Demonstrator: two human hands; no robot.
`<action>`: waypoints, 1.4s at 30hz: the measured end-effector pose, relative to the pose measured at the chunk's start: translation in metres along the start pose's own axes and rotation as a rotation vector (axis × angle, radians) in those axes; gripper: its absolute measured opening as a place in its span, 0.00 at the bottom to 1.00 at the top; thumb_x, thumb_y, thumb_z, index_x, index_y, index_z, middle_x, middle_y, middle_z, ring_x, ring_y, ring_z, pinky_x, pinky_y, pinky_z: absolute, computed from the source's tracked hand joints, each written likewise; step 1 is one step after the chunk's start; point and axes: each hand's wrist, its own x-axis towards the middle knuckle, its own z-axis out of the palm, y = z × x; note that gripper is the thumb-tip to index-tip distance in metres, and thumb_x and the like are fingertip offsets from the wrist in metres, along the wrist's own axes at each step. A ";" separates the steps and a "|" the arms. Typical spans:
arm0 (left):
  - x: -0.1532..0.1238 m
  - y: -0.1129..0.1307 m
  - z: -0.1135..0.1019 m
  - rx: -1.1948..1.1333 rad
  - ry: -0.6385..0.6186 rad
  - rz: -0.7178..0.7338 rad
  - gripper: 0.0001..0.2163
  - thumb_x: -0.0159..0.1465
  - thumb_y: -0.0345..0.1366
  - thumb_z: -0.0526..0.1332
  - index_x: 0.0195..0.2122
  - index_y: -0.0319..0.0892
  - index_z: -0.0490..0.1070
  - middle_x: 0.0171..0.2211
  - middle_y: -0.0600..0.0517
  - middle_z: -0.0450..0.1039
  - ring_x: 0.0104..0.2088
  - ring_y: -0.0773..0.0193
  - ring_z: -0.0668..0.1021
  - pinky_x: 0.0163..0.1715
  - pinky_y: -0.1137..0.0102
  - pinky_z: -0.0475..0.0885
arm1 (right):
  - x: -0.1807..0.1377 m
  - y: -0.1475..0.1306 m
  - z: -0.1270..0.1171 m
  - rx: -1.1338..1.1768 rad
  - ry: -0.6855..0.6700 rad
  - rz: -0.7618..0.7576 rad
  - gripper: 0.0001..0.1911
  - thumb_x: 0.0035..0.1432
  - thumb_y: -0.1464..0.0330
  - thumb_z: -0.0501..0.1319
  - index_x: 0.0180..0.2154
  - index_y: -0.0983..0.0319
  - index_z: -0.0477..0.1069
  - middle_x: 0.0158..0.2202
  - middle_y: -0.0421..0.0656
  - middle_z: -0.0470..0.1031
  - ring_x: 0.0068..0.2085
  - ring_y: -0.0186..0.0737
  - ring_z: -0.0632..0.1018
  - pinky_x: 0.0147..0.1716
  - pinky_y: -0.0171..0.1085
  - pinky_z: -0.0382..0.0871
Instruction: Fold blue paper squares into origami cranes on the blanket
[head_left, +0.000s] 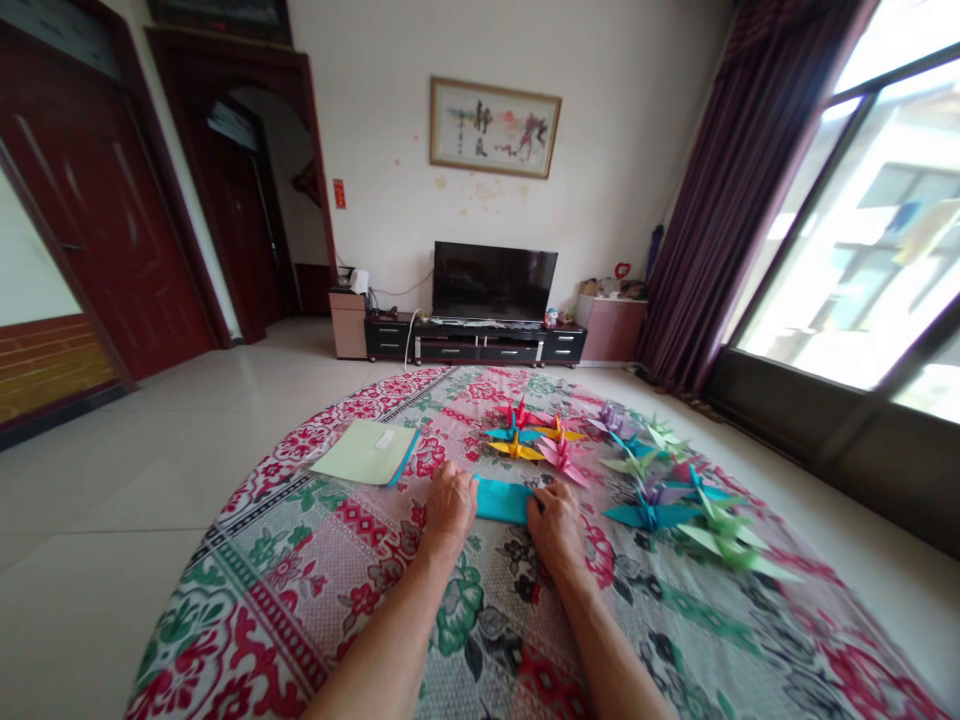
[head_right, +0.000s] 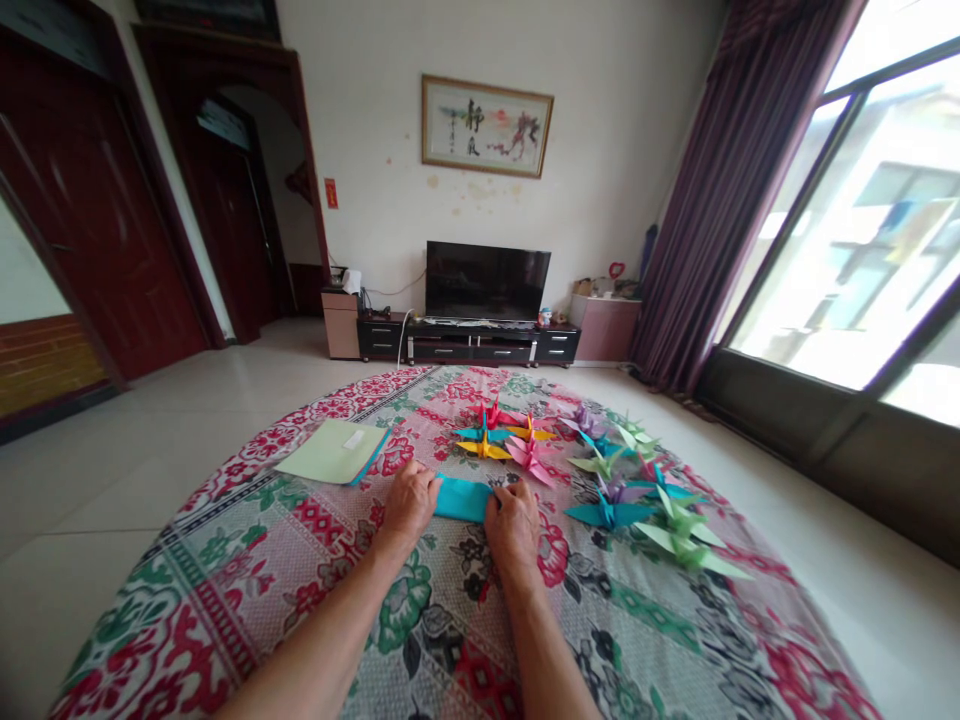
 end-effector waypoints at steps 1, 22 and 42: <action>0.000 0.001 -0.001 0.008 -0.006 -0.005 0.08 0.60 0.35 0.56 0.28 0.40 0.72 0.31 0.47 0.67 0.35 0.62 0.70 0.38 0.69 0.64 | 0.000 0.000 0.000 -0.007 -0.008 0.004 0.12 0.54 0.69 0.52 0.29 0.61 0.75 0.33 0.45 0.70 0.35 0.38 0.70 0.35 0.34 0.60; -0.001 0.021 -0.019 0.179 -0.079 0.017 0.09 0.61 0.30 0.52 0.30 0.42 0.72 0.35 0.47 0.67 0.40 0.57 0.66 0.39 0.64 0.61 | 0.004 -0.004 0.002 -0.078 -0.071 -0.113 0.11 0.56 0.71 0.54 0.33 0.55 0.74 0.40 0.43 0.69 0.42 0.42 0.65 0.38 0.38 0.53; -0.020 0.032 -0.030 0.204 -0.202 0.015 0.20 0.59 0.50 0.52 0.43 0.38 0.68 0.42 0.42 0.65 0.45 0.51 0.67 0.43 0.61 0.63 | -0.020 -0.022 -0.007 -0.122 -0.114 -0.048 0.18 0.56 0.56 0.53 0.44 0.57 0.68 0.44 0.44 0.67 0.44 0.44 0.67 0.43 0.40 0.55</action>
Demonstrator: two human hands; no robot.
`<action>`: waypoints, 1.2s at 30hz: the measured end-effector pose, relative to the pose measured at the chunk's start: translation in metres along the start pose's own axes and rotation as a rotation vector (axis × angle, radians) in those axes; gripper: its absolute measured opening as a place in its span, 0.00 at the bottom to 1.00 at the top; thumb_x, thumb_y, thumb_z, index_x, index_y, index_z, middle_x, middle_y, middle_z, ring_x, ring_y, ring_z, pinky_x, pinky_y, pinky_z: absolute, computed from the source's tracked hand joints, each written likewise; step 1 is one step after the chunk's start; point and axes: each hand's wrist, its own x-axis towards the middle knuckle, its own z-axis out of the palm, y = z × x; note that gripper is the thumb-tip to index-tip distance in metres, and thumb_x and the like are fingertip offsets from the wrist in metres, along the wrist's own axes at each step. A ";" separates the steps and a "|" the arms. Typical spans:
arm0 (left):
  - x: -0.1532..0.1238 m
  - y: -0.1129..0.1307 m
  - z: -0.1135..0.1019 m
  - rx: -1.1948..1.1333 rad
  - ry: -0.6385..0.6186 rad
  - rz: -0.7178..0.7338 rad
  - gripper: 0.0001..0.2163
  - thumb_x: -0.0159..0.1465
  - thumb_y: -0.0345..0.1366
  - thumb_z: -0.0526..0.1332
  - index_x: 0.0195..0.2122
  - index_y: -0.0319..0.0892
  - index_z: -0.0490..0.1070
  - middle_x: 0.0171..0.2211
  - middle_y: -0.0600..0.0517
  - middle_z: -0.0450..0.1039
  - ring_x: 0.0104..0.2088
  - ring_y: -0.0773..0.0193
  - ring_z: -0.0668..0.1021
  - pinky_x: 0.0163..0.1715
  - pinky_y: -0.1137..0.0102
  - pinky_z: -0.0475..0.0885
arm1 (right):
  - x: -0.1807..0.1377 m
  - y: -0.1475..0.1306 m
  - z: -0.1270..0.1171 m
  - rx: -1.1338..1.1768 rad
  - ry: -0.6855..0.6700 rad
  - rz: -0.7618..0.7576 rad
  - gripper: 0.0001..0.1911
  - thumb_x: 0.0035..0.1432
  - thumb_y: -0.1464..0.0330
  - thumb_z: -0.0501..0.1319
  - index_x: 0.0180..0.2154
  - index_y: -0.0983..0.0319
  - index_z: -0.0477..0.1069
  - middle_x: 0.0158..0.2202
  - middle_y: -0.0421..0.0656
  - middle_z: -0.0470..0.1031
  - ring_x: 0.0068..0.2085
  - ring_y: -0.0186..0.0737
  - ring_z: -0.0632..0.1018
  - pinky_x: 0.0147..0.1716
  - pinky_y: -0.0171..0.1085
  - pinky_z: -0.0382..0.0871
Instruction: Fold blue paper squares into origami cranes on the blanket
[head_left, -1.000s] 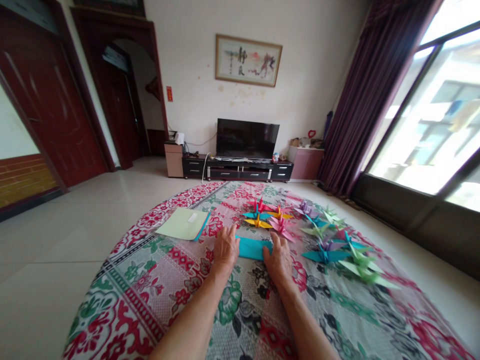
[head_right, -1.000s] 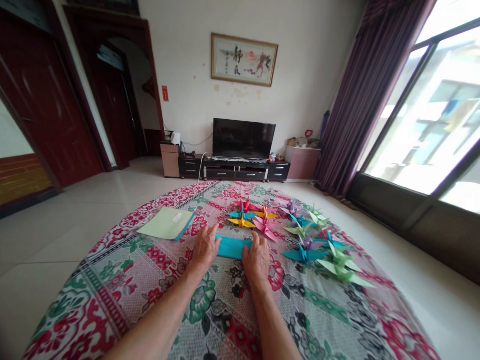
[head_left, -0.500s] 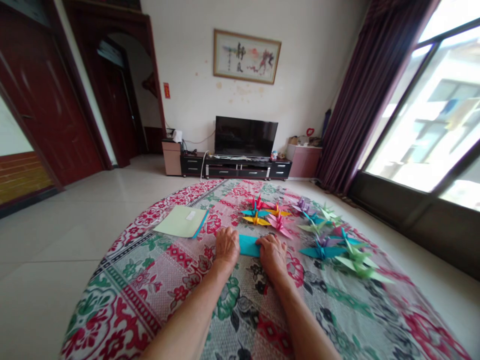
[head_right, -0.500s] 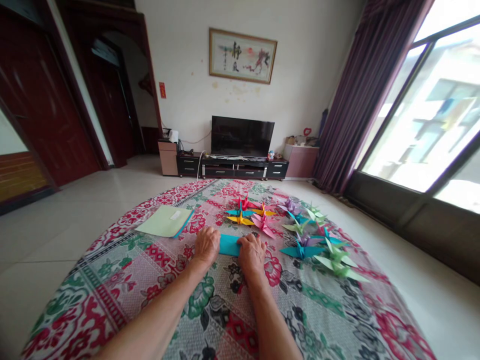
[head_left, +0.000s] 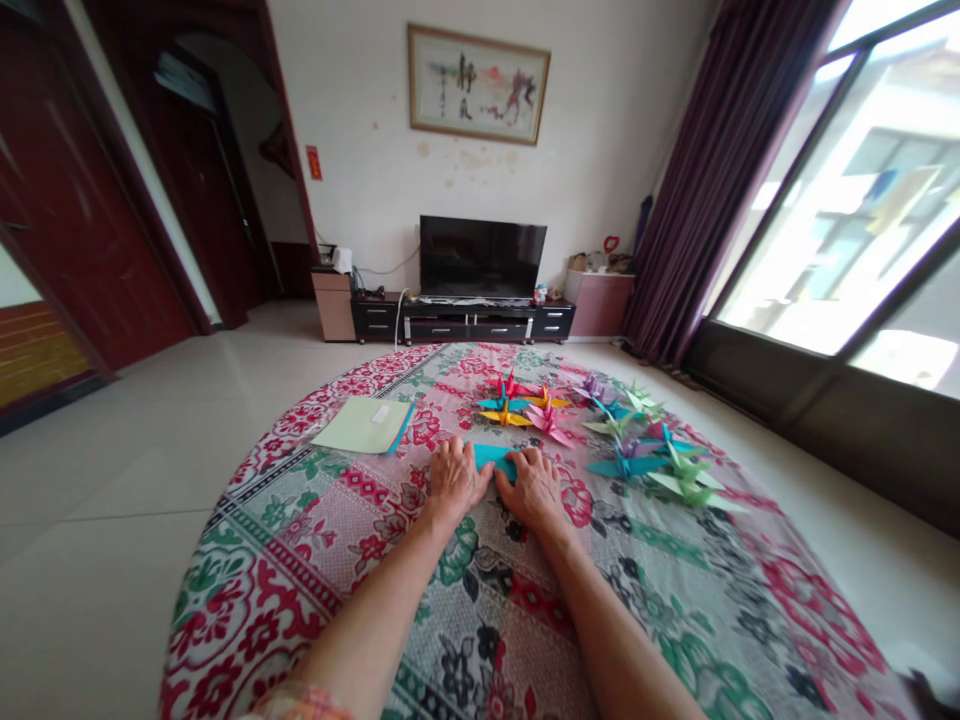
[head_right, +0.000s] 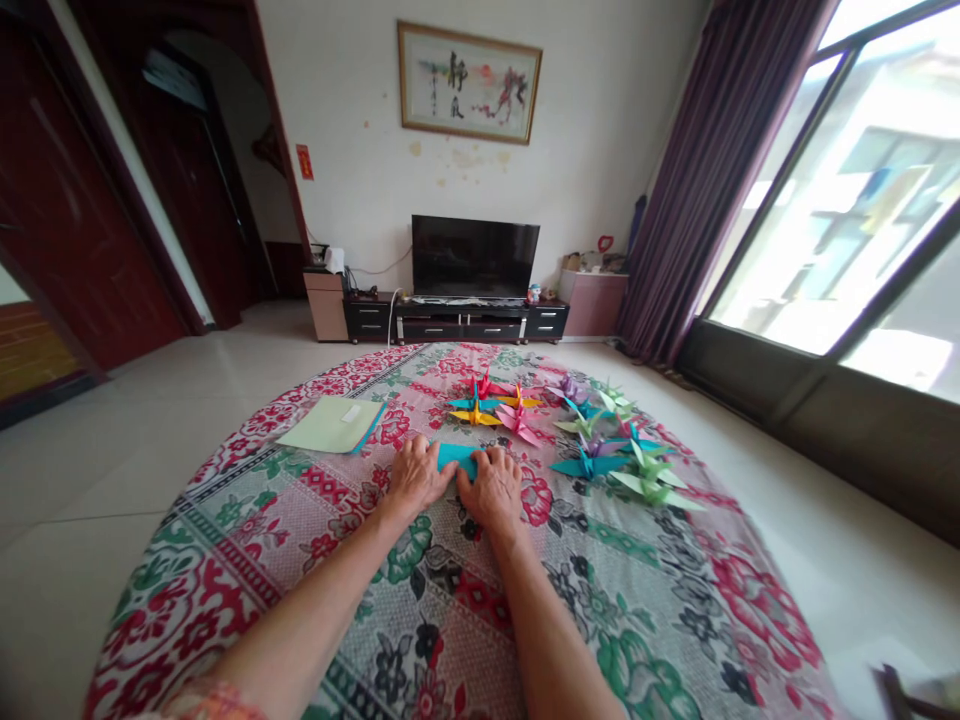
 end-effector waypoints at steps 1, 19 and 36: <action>-0.001 0.000 -0.001 0.007 -0.005 0.004 0.20 0.59 0.50 0.52 0.43 0.38 0.68 0.42 0.42 0.65 0.45 0.51 0.67 0.43 0.61 0.63 | -0.002 -0.001 0.000 -0.004 -0.001 -0.002 0.18 0.56 0.56 0.53 0.45 0.57 0.68 0.44 0.44 0.66 0.44 0.44 0.67 0.44 0.40 0.55; 0.001 -0.001 0.001 0.016 -0.008 0.014 0.20 0.58 0.50 0.54 0.43 0.39 0.68 0.41 0.43 0.65 0.44 0.52 0.67 0.43 0.61 0.63 | -0.003 0.016 -0.012 -0.039 -0.118 0.014 0.16 0.59 0.58 0.50 0.47 0.49 0.67 0.49 0.41 0.64 0.48 0.43 0.65 0.45 0.41 0.56; -0.002 0.001 -0.001 -0.005 0.002 -0.007 0.21 0.58 0.50 0.54 0.44 0.40 0.66 0.41 0.44 0.65 0.44 0.52 0.67 0.43 0.61 0.63 | -0.001 0.035 -0.012 -0.009 -0.120 0.070 0.17 0.58 0.67 0.50 0.45 0.46 0.70 0.47 0.38 0.68 0.45 0.39 0.67 0.41 0.38 0.58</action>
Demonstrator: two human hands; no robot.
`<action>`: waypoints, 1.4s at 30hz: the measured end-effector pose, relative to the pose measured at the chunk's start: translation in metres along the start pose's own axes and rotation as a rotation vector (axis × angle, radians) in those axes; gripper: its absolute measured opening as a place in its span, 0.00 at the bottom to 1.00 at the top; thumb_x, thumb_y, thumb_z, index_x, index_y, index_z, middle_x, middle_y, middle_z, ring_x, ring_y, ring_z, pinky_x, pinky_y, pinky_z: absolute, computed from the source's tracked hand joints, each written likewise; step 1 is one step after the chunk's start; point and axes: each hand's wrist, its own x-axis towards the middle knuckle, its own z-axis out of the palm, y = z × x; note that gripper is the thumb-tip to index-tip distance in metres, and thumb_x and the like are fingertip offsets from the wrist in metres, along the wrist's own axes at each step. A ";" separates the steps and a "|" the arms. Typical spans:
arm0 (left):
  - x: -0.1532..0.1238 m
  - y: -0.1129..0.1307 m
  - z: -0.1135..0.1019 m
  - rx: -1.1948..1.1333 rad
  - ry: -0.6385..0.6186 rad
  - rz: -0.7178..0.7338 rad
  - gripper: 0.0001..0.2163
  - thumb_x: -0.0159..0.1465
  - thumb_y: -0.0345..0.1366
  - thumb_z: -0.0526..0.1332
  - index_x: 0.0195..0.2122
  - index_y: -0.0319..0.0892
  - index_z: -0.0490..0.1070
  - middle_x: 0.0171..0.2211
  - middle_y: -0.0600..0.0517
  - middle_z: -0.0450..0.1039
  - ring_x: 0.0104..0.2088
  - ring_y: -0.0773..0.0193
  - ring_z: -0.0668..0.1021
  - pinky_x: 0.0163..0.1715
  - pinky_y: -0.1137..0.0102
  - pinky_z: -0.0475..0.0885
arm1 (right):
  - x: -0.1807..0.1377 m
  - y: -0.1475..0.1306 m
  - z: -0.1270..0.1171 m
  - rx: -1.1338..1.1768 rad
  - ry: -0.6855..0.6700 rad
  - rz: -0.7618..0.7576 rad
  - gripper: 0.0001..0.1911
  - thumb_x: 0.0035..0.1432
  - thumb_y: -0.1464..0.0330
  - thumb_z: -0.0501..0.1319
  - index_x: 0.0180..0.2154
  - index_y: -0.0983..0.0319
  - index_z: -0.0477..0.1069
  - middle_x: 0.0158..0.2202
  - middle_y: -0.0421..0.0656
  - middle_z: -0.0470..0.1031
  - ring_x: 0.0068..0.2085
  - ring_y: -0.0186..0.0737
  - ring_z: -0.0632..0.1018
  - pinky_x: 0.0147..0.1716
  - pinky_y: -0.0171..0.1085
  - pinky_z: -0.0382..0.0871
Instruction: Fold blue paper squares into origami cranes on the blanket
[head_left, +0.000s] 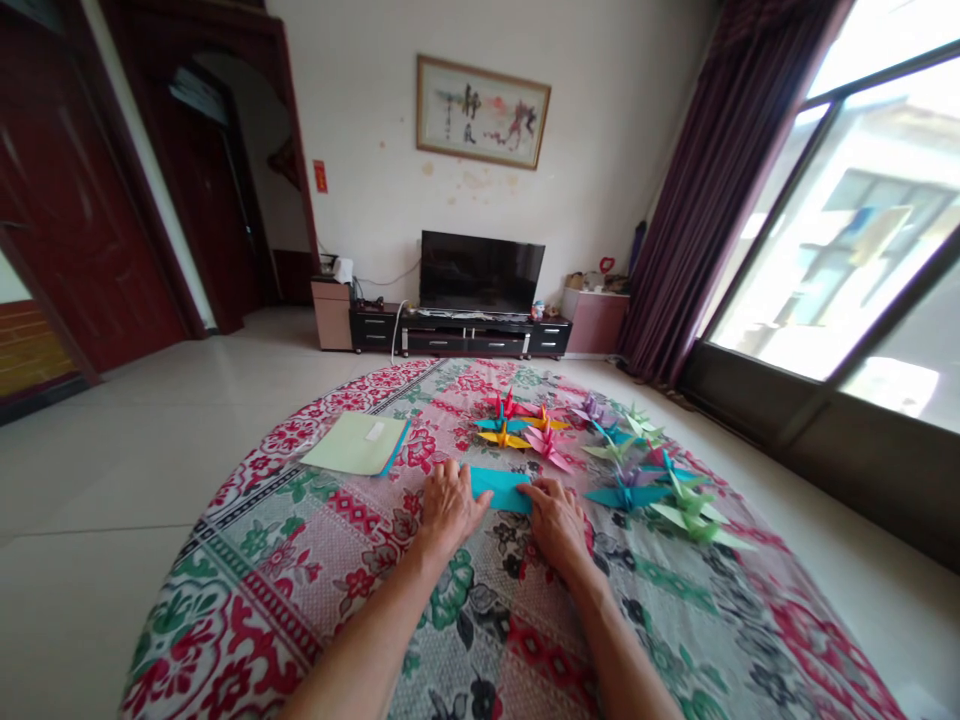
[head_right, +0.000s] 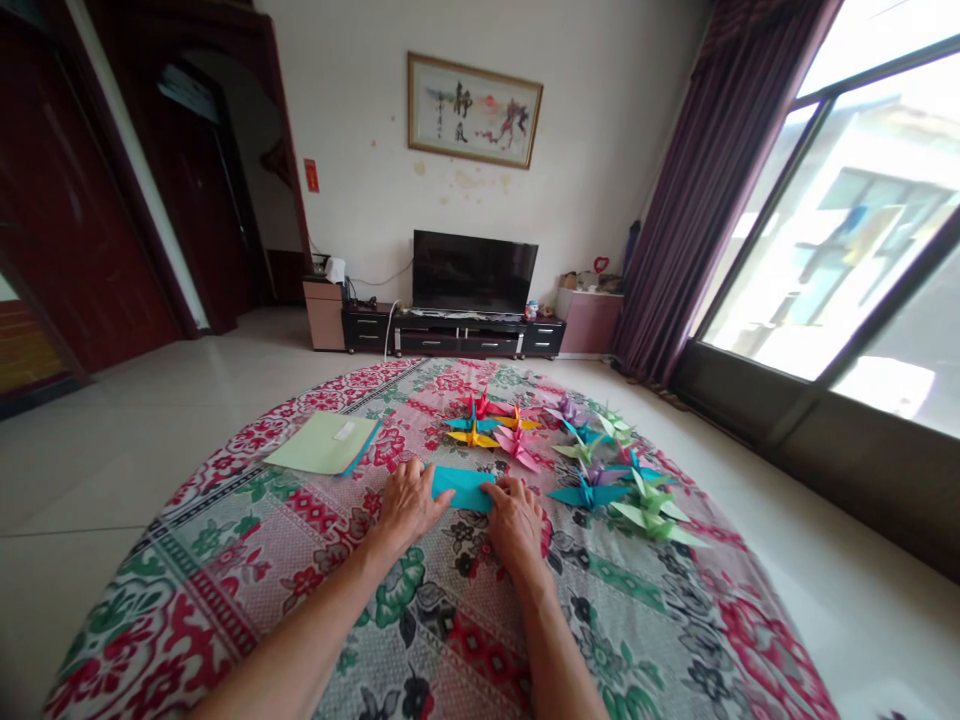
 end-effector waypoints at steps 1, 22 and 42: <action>0.000 0.000 -0.001 -0.002 -0.006 -0.003 0.21 0.58 0.50 0.54 0.44 0.40 0.66 0.41 0.44 0.65 0.44 0.52 0.66 0.43 0.61 0.63 | 0.000 0.000 -0.001 0.001 -0.006 0.001 0.18 0.57 0.69 0.50 0.45 0.46 0.70 0.47 0.38 0.68 0.45 0.39 0.67 0.42 0.38 0.58; 0.001 0.002 0.003 -0.037 -0.019 -0.024 0.23 0.58 0.52 0.53 0.45 0.39 0.65 0.42 0.43 0.63 0.46 0.51 0.66 0.45 0.59 0.61 | -0.002 -0.019 0.006 -0.054 0.086 0.054 0.20 0.54 0.53 0.52 0.44 0.55 0.68 0.46 0.46 0.66 0.46 0.47 0.67 0.42 0.43 0.57; 0.015 -0.024 -0.001 -0.103 -0.146 0.079 0.25 0.51 0.53 0.61 0.46 0.45 0.67 0.41 0.46 0.66 0.45 0.54 0.69 0.44 0.63 0.64 | -0.001 -0.020 0.004 -0.057 0.092 0.062 0.18 0.53 0.54 0.54 0.42 0.54 0.68 0.45 0.44 0.66 0.45 0.47 0.67 0.41 0.42 0.58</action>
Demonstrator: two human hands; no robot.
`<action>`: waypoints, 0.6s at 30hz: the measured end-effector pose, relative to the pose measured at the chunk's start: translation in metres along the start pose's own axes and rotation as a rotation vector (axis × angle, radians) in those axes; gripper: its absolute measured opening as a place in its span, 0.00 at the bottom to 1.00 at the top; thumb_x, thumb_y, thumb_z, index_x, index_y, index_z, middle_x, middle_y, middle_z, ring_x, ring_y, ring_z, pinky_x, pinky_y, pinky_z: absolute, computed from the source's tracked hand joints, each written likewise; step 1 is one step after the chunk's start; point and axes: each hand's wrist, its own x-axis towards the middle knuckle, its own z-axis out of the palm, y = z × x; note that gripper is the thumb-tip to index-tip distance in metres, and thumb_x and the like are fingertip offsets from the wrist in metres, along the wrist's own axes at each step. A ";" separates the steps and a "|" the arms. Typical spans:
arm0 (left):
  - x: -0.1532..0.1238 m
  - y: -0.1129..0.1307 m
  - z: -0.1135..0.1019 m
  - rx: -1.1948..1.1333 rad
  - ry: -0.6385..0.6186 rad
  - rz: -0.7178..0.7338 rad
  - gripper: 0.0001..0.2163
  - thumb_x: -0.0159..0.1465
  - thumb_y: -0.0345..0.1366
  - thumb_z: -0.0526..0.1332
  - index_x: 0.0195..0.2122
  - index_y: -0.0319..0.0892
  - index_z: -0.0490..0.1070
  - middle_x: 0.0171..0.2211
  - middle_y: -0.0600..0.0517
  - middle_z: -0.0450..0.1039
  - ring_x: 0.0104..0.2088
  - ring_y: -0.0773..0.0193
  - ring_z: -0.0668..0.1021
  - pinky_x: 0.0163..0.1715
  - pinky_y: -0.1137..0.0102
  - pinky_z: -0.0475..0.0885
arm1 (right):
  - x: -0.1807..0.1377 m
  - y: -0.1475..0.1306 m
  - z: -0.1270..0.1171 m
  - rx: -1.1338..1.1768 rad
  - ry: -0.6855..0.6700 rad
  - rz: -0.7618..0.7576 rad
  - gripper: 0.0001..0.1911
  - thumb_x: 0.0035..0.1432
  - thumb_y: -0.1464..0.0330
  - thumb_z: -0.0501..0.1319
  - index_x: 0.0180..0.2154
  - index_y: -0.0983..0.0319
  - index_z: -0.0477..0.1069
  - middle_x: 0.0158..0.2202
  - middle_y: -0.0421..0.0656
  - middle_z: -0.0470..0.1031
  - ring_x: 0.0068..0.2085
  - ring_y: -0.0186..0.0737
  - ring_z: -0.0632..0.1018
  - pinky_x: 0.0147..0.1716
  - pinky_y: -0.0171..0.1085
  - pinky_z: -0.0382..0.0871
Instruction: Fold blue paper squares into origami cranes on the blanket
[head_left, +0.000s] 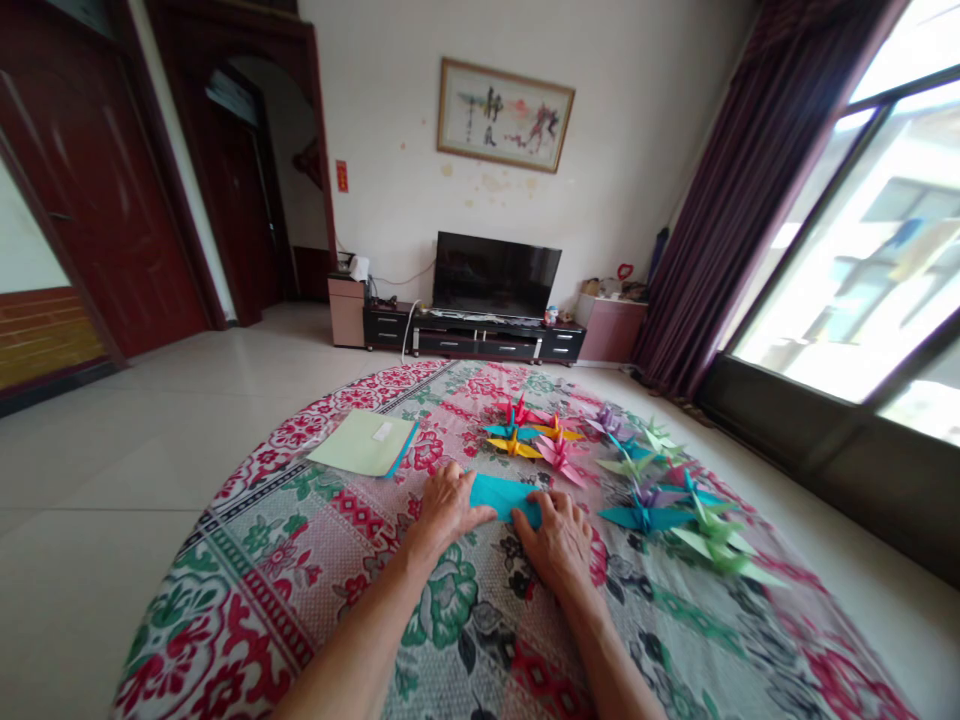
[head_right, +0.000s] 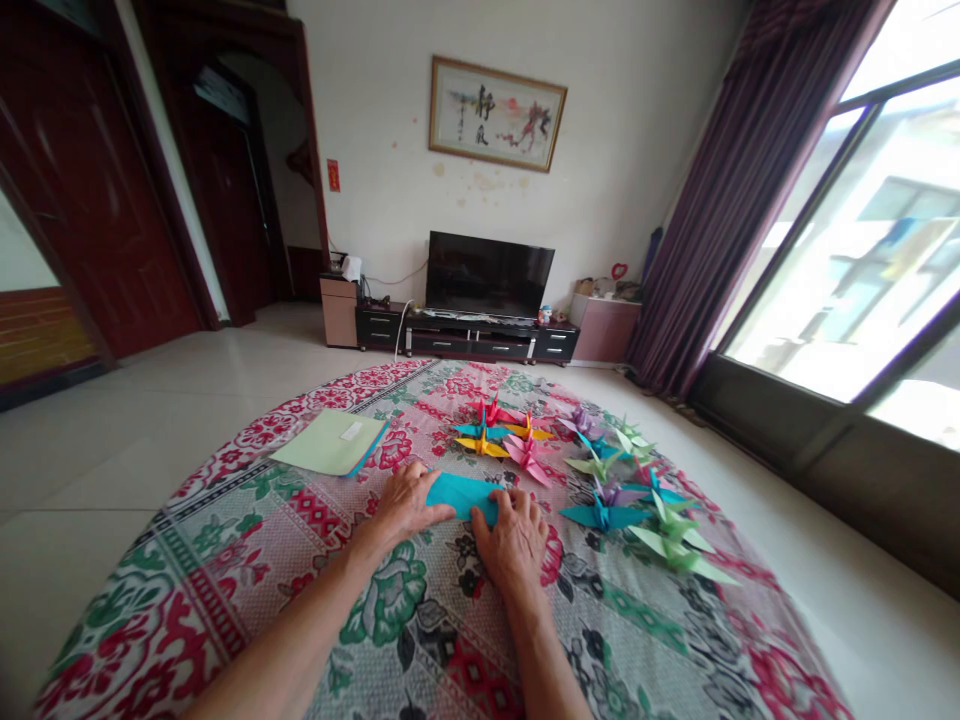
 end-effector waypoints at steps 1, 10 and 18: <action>0.001 -0.003 0.000 -0.010 -0.009 0.015 0.25 0.51 0.52 0.61 0.47 0.46 0.67 0.41 0.46 0.66 0.45 0.54 0.69 0.44 0.64 0.64 | 0.000 0.000 -0.001 0.001 -0.006 0.002 0.18 0.53 0.53 0.55 0.42 0.54 0.69 0.45 0.44 0.66 0.44 0.47 0.68 0.41 0.42 0.58; 0.006 -0.025 -0.012 -0.112 -0.100 0.074 0.24 0.50 0.42 0.63 0.50 0.45 0.68 0.40 0.48 0.68 0.44 0.59 0.71 0.44 0.69 0.66 | -0.001 0.002 -0.001 0.000 -0.013 -0.016 0.18 0.53 0.53 0.54 0.43 0.53 0.68 0.45 0.44 0.66 0.44 0.47 0.68 0.41 0.43 0.57; 0.007 -0.032 -0.023 -0.146 -0.181 0.051 0.23 0.49 0.35 0.61 0.49 0.45 0.69 0.38 0.49 0.70 0.38 0.62 0.74 0.40 0.72 0.68 | 0.001 0.002 -0.001 0.012 -0.018 -0.012 0.18 0.53 0.53 0.54 0.43 0.53 0.69 0.45 0.43 0.66 0.45 0.46 0.67 0.41 0.43 0.57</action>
